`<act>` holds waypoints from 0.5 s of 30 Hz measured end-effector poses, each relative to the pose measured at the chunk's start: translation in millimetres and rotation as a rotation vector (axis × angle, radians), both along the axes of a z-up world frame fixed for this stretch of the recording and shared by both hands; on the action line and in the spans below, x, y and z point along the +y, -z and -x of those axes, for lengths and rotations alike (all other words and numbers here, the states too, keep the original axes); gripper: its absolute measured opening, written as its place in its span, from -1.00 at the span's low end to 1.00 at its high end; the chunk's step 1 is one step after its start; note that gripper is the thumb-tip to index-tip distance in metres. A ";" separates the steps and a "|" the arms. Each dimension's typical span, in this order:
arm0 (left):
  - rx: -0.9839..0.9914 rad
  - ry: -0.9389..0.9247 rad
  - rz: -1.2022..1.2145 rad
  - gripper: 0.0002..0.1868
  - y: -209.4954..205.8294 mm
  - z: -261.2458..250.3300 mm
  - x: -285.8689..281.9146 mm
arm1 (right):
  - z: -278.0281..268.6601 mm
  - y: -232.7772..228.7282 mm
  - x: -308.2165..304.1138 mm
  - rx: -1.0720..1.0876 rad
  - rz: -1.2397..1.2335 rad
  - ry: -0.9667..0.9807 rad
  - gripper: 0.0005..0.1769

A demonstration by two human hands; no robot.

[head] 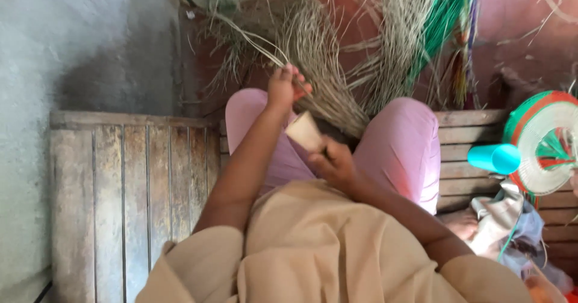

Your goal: Preparing long plant fibers for weaving by manually separating them from a bundle and using a wooden stick as a guide.

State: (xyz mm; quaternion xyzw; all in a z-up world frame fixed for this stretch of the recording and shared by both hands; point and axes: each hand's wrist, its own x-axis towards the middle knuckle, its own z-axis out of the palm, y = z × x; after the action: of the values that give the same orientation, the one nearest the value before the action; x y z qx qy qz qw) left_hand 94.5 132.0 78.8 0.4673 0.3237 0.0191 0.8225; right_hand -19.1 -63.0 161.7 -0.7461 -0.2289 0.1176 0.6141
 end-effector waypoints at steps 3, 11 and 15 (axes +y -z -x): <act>-0.145 0.185 -0.150 -0.81 -57.7 26.5 -9.6 | -33.2 -20.4 -5.3 0.096 -0.029 0.074 -0.64; -0.343 0.494 -0.332 -0.66 -116.9 64.4 -16.1 | -69.4 16.8 5.8 0.804 -0.132 0.266 -0.29; -0.368 0.598 -0.366 -0.57 -150.9 75.4 -14.8 | -68.1 0.4 9.9 0.813 -0.169 0.215 -0.28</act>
State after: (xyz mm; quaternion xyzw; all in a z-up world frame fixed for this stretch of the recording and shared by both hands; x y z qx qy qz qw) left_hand 19.1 117.2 229.7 0.6685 0.0119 -0.0807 0.7392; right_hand 49.0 -53.1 161.3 -0.6056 0.1021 0.3184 0.7221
